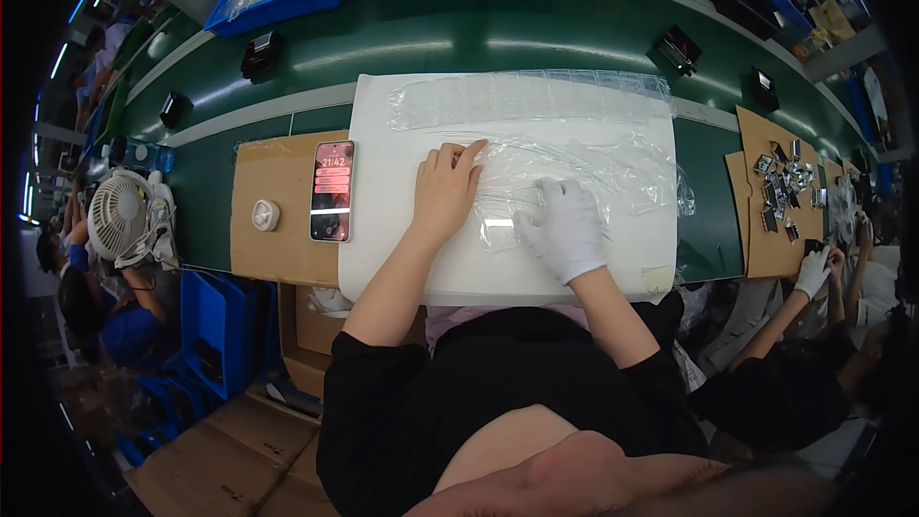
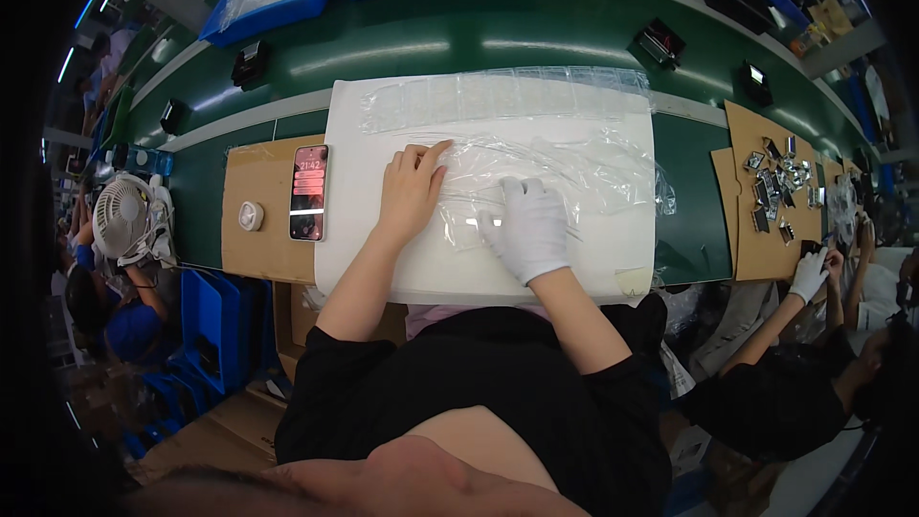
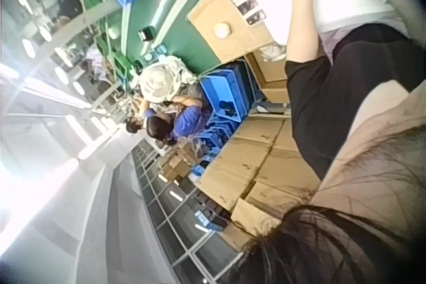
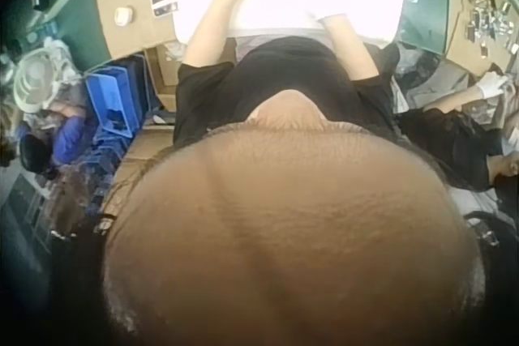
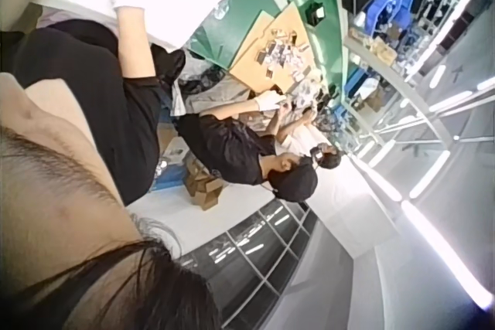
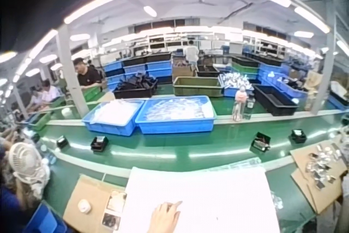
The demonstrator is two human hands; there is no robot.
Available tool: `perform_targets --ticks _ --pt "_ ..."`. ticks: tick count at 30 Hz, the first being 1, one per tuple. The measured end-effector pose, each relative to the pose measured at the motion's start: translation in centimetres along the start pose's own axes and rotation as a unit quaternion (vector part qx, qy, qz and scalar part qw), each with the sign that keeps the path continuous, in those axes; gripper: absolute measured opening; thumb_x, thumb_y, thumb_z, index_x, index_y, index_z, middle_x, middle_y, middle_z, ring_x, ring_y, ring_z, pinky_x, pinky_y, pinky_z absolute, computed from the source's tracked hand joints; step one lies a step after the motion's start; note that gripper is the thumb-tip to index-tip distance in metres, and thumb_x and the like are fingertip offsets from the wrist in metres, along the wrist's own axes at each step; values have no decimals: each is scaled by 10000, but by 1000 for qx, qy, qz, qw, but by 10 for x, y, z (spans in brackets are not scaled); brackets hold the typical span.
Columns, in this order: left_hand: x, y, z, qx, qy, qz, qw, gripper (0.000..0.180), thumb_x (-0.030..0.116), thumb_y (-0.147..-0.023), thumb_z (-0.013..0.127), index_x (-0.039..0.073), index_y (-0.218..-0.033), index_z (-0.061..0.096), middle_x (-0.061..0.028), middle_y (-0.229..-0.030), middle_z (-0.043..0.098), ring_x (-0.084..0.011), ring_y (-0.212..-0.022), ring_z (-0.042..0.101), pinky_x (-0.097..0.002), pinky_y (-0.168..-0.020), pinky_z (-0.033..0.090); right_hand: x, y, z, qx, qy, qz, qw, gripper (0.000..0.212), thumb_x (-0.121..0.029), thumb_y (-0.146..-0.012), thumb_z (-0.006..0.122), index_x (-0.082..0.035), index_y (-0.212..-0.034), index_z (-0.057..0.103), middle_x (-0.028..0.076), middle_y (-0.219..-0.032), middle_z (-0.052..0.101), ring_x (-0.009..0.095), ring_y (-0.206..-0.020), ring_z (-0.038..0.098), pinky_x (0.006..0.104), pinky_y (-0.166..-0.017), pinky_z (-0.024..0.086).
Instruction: The person separates plastic film strips on the work surface and applies them to electronic devices by hand.
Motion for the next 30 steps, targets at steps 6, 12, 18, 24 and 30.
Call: perform_targets --ticks 6,12,18,24,30 --pt "0 2 0 -2 -15 -11 1000 394 148 -958 624 171 -1352 618 -65 -1100 547 -216 -925 523 -329 -883 432 -14 -1 8 -43 53 4 998 450 -246 -823 665 -32 -1216 617 175 -999 627 349 -799 622 422 -734 536" --pt "6 -1 -1 6 -31 -27 999 402 146 -968 601 189 -1368 610 -74 -1112 549 -228 -930 513 -338 -891 431 -13 -2 13 -48 64 -31 996 412 -169 -844 629 -28 -1231 614 194 -997 609 351 -815 617 430 -767 531" --pt "5 2 -3 30 -30 -15 999 388 174 -949 583 154 -1334 635 -71 -1090 557 -226 -940 511 -337 -901 412 8 0 5 -15 -40 -70 997 397 -140 -873 634 -22 -1252 625 190 -983 650 343 -839 645 410 -754 540" --pt "3 2 -5 36 -27 -15 999 389 164 -950 594 164 -1338 632 -66 -1092 558 -227 -936 513 -338 -898 419 61 1 14 -26 -418 220 881 268 -224 -975 662 -39 -1168 686 109 -954 717 196 -814 674 274 -712 530" --pt "3 0 -4 23 -11 -24 999 380 147 -972 604 193 -1350 622 -60 -1104 559 -224 -946 518 -343 -911 433 138 3 29 138 -655 245 701 190 -198 -1009 631 -25 -1084 663 52 -882 652 116 -698 582 239 -640 499"
Point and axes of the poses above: each hand's wrist, its own y-axis away from the middle knuckle, its own z-axis out of the palm, x = y × z, the point moved 8 cm from there along -y, towards the middle knuckle
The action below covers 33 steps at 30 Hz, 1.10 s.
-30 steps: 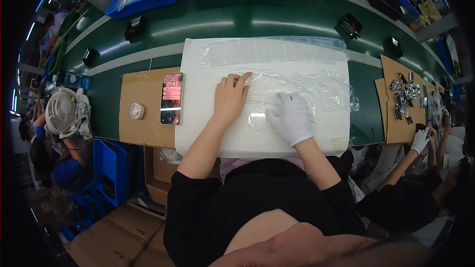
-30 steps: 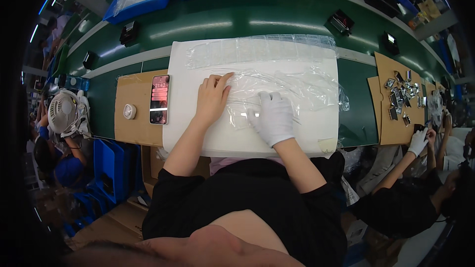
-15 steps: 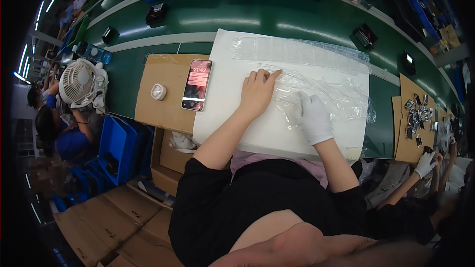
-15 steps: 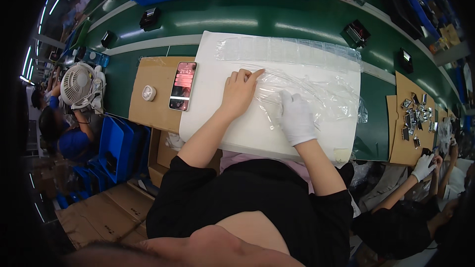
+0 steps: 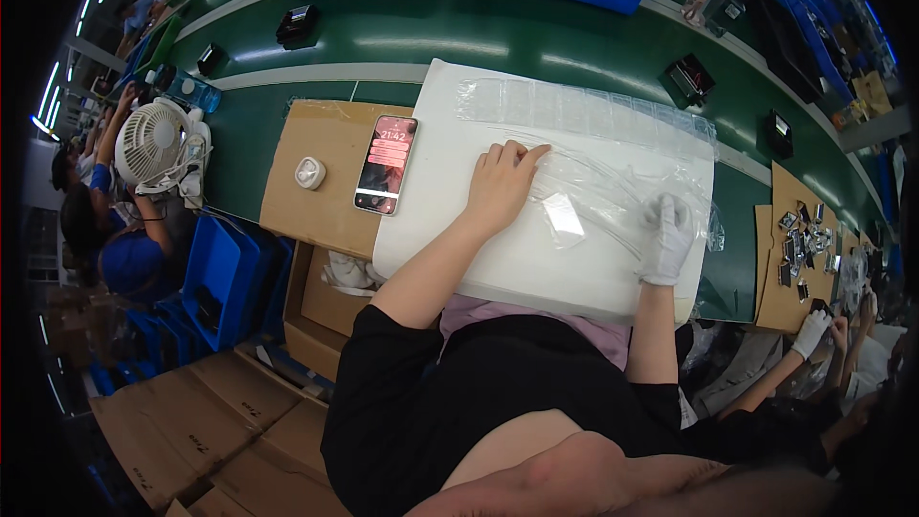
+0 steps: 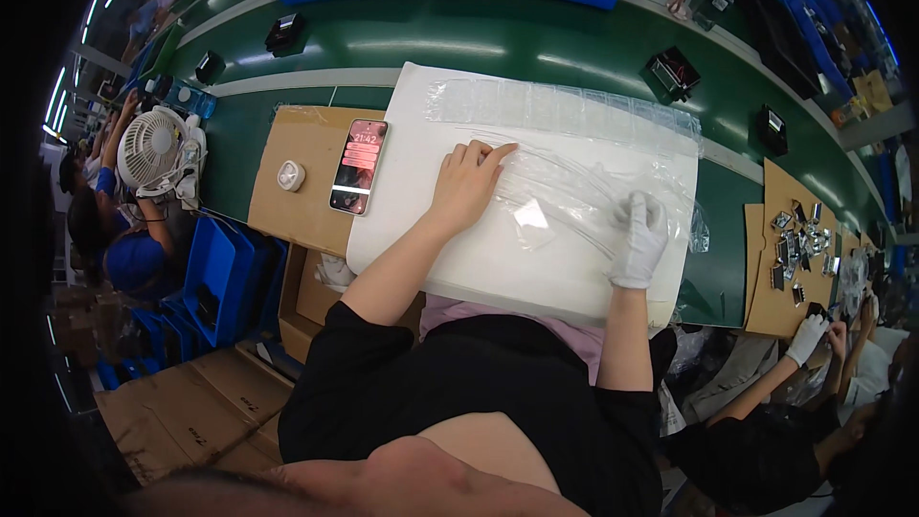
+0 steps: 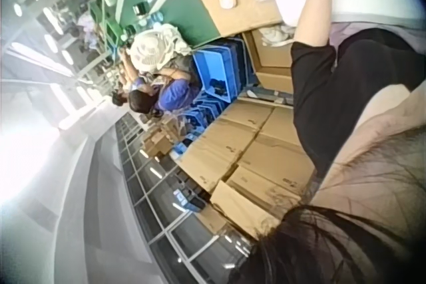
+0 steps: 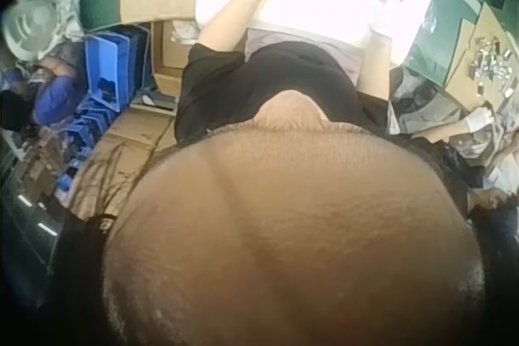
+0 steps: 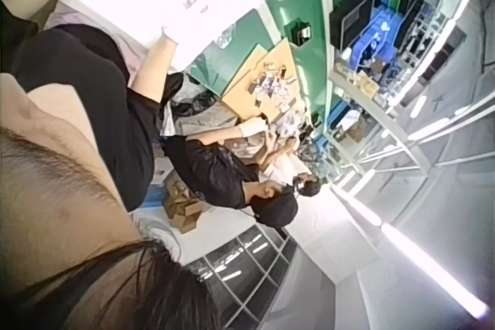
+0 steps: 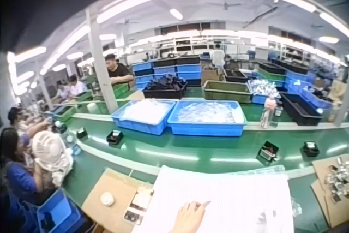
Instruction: The person separates plastic film strips on the work surface and applies them to electronic devices by hand.
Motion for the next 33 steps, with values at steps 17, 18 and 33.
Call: perform_targets --ticks 17,18,33 --pt "0 1 -2 -75 45 51 995 295 183 -999 598 198 -1287 660 -8 -1142 581 -205 -1031 505 -310 -985 397 -8 -13 -36 -34 -161 23 986 153 -165 -1021 608 -29 -1088 630 26 -926 624 85 -735 548 205 -714 462" --pt "0 1 -3 -75 44 49 995 295 183 -999 598 198 -1287 660 -8 -1142 581 -205 -1031 505 -310 -985 397 -5 -16 -39 -35 -161 26 986 153 -165 -1021 608 -29 -1088 630 26 -926 624 85 -735 548 205 -714 462" --pt "39 -100 -8 -23 190 143 971 269 39 -960 595 116 -1216 630 -74 -1224 582 -263 -1120 557 -336 -1005 460 -91 20 -49 -39 -54 -238 969 145 -193 -1050 563 -72 -973 586 -15 -734 505 61 -573 376 180 -547 336"
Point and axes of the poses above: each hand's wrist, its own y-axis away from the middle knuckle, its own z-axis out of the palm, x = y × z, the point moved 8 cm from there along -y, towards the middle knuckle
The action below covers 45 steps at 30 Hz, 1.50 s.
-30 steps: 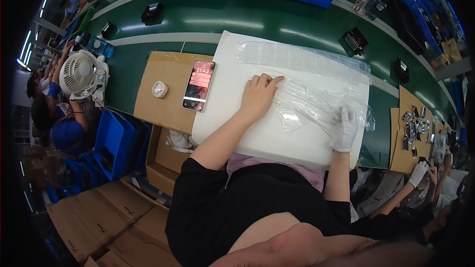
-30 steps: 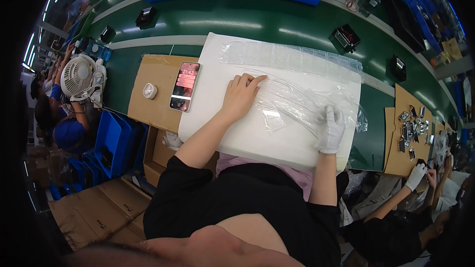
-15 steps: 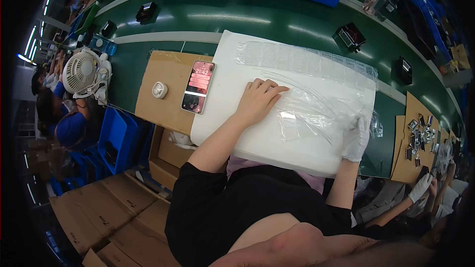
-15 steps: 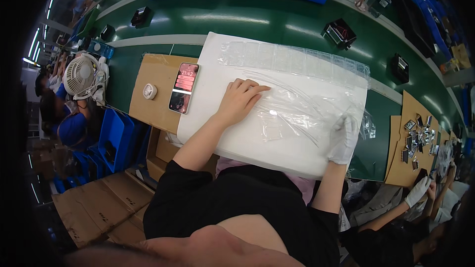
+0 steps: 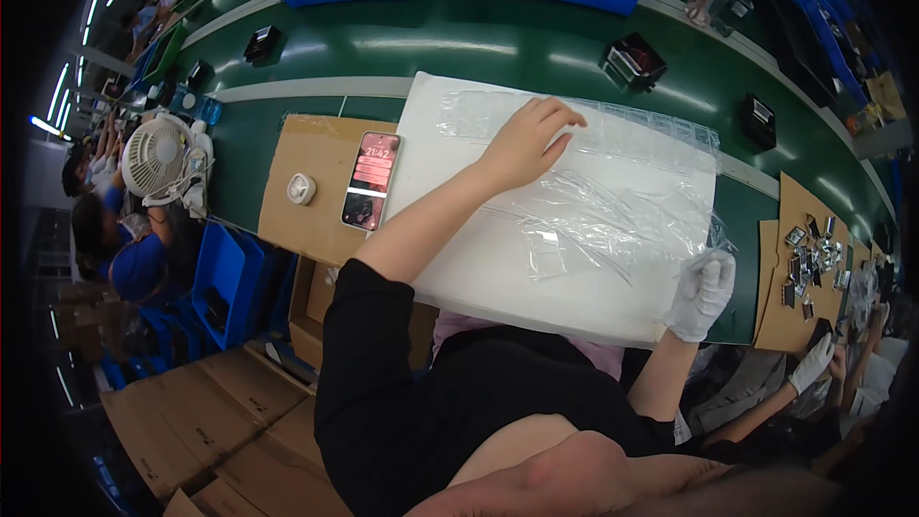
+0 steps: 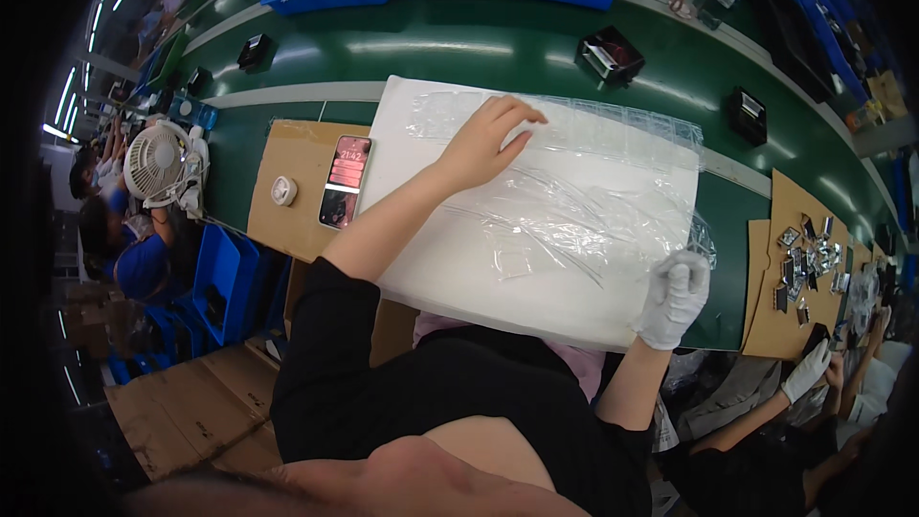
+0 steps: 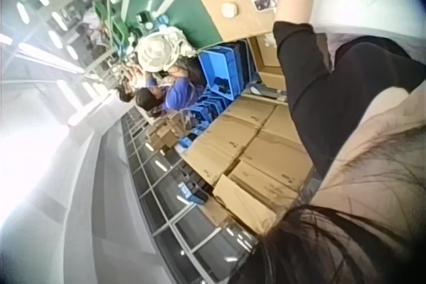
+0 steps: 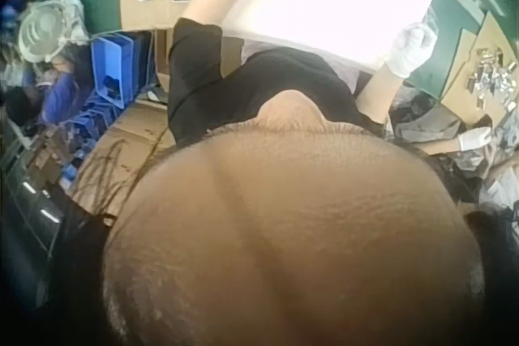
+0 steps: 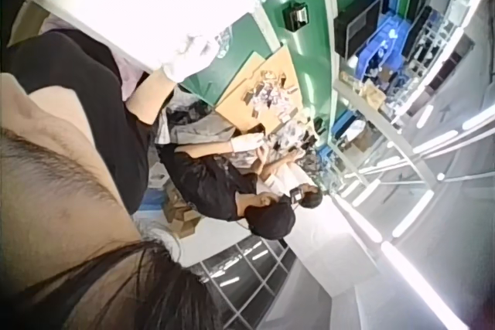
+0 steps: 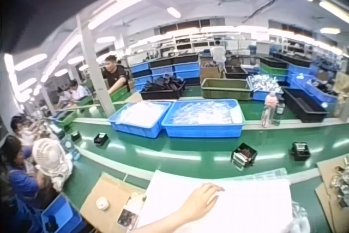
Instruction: The person separates plastic film strips on the work surface and applies them to electronic devices by hand.
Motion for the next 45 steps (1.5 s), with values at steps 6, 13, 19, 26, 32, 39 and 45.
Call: perform_targets --ticks 6,13,19,26,32,39,45 --pt "-41 -78 35 65 -128 -6 990 371 58 -891 662 119 -1254 611 -91 -1366 563 -295 -1257 539 -371 -1048 463 -13 14 8 -13 -4 70 997 105 -163 -1008 606 -63 -975 599 13 -734 562 68 -540 367 193 -522 334" --pt "-66 -118 64 20 -241 54 969 488 114 -885 702 162 -1347 551 -80 -1503 467 -273 -1452 387 -400 -1138 399 -12 25 -4 40 -13 107 993 64 -65 -936 641 -51 -998 645 80 -758 664 74 -550 431 185 -520 351" --pt "-106 -126 49 -24 -250 -156 955 902 430 -794 820 168 -1511 338 -206 -1560 382 -496 -1482 259 -596 -1193 249 -4 29 23 11 -26 135 990 70 -43 -924 633 -37 -990 655 76 -737 661 73 -555 445 184 -532 369" --pt "-148 -121 54 49 -116 -202 971 1104 462 -714 862 89 -1537 227 -236 -1515 368 -494 -1390 365 -605 -1165 256 3 46 59 -48 -16 182 982 75 -45 -921 643 -28 -990 663 86 -772 667 78 -562 455 185 -548 388" --pt "-52 -96 0 219 72 -37 972 1092 309 -667 903 96 -1518 252 -173 -1389 452 -378 -1260 487 -495 -1122 373 0 41 60 -46 34 167 984 93 -51 -932 650 -24 -1021 658 81 -801 657 87 -582 485 187 -554 401" --pt "45 14 -22 144 247 200 937 1095 119 -584 934 138 -1475 299 -153 -1470 437 -343 -1334 471 -449 -1136 410 -2 13 76 -33 39 191 980 105 -53 -947 661 -28 -1040 622 64 -807 632 100 -638 563 196 -533 426" --pt "56 69 -15 95 343 183 916 1083 67 -575 934 191 -1462 325 -140 -1482 460 -363 -1365 476 -506 -1171 388 -19 14 137 -149 98 221 959 64 -88 -946 680 -45 -966 637 29 -765 622 72 -581 514 188 -485 377"
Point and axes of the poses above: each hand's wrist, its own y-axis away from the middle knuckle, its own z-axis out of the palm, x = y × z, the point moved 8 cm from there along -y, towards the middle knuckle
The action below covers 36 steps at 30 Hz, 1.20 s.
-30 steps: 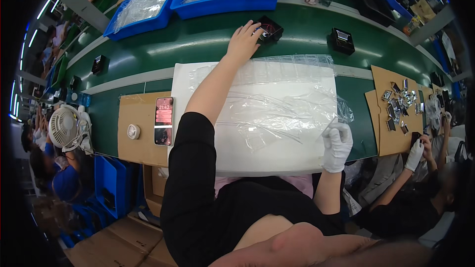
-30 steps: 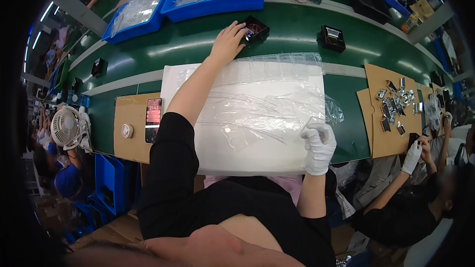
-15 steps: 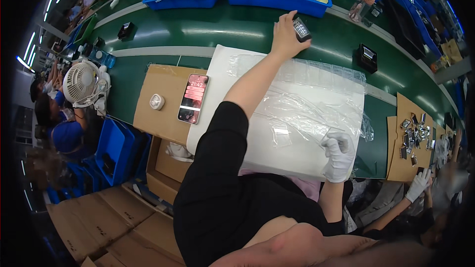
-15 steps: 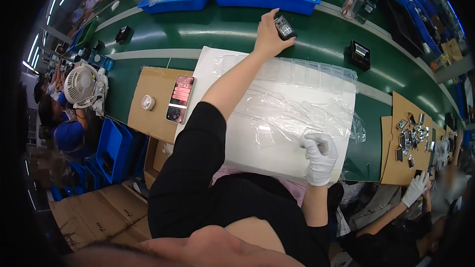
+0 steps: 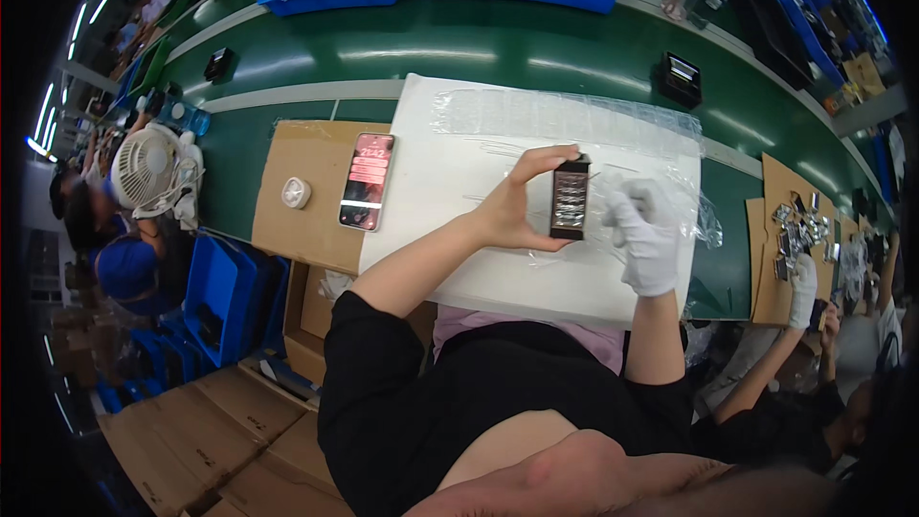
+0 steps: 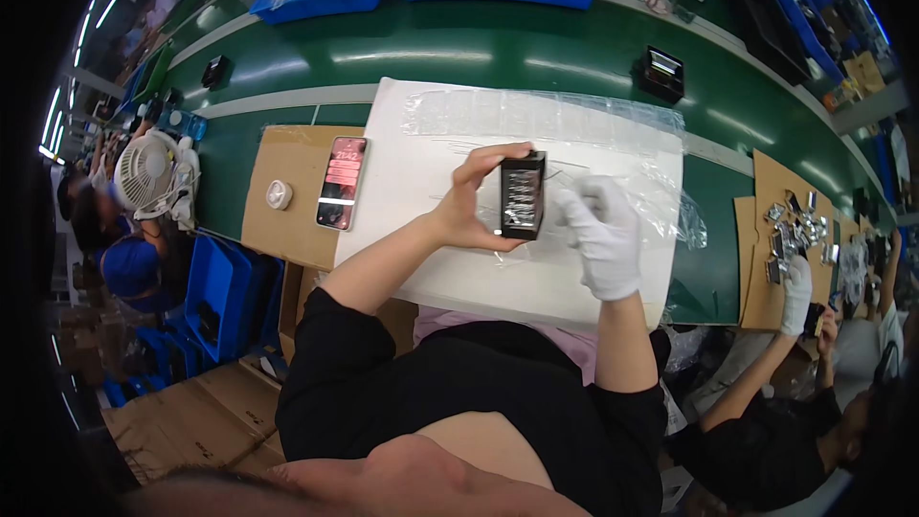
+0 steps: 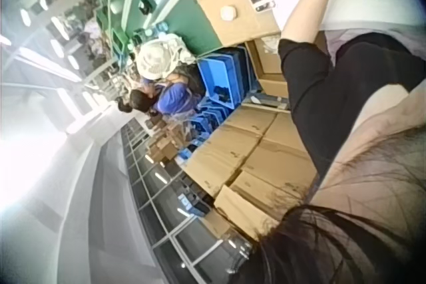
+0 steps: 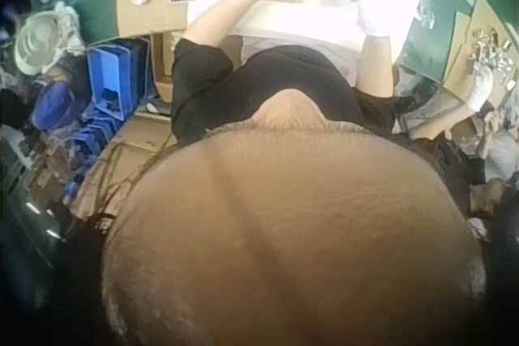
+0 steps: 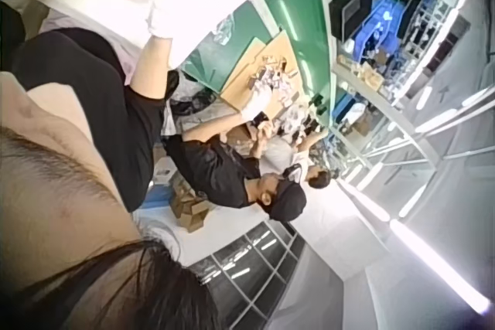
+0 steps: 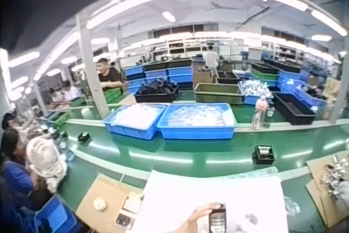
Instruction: The person separates plastic film strips on the work surface and applies them to electronic devices by hand.
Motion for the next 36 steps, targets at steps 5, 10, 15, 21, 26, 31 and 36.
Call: perform_targets --ticks 5,10,15,21,26,31,36 --pt "25 1 -5 0 -21 47 999 1098 59 -581 935 203 -1468 304 -154 -1462 480 -372 -1370 480 -544 -1170 387 7 -3 13 -66 -18 46 997 46 -74 -952 664 -50 -957 625 31 -697 623 45 -514 469 168 -460 351" --pt "24 8 -4 2 -1 9 1000 1122 40 -590 929 205 -1483 270 -156 -1468 477 -373 -1352 503 -540 -1182 376 6 -1 14 -89 -26 64 994 61 -71 -950 666 -58 -931 609 27 -666 614 36 -477 442 170 -437 333" --pt "20 9 1 -3 -17 -44 999 1138 26 -598 923 207 -1491 243 -159 -1471 476 -374 -1342 515 -537 -1183 377 12 0 5 -87 -61 104 989 100 -72 -939 673 -62 -870 601 -3 -682 551 44 -486 457 178 -431 335" --pt "17 4 4 -18 -34 -74 997 1232 20 -571 931 222 -1510 160 -185 -1447 490 -391 -1353 506 -564 -1146 412 10 0 -1 -99 -68 99 988 108 -80 -938 678 -66 -865 599 5 -688 561 50 -488 476 181 -440 358" --pt "15 2 4 -7 -18 -40 999 1176 23 -581 927 166 -1508 218 -162 -1463 486 -351 -1364 502 -529 -1180 375 8 3 0 -105 -44 103 988 125 -88 -938 680 -69 -847 597 7 -693 569 54 -485 475 184 -444 369" --pt "18 0 7 -20 -12 -38 999 1158 24 -589 922 164 -1507 229 -160 -1448 502 -343 -1371 498 -527 -1188 364 9 5 -1 -102 -15 109 989 141 -97 -940 682 -70 -830 599 2 -682 572 59 -485 473 189 -447 377" --pt "11 1 13 -38 -5 -101 994 1122 32 -602 916 180 -1499 260 -142 -1440 517 -343 -1378 489 -531 -1189 362 11 6 4 -106 4 116 988 149 -122 -940 691 -60 -832 608 1 -666 573 64 -484 475 202 -448 383"
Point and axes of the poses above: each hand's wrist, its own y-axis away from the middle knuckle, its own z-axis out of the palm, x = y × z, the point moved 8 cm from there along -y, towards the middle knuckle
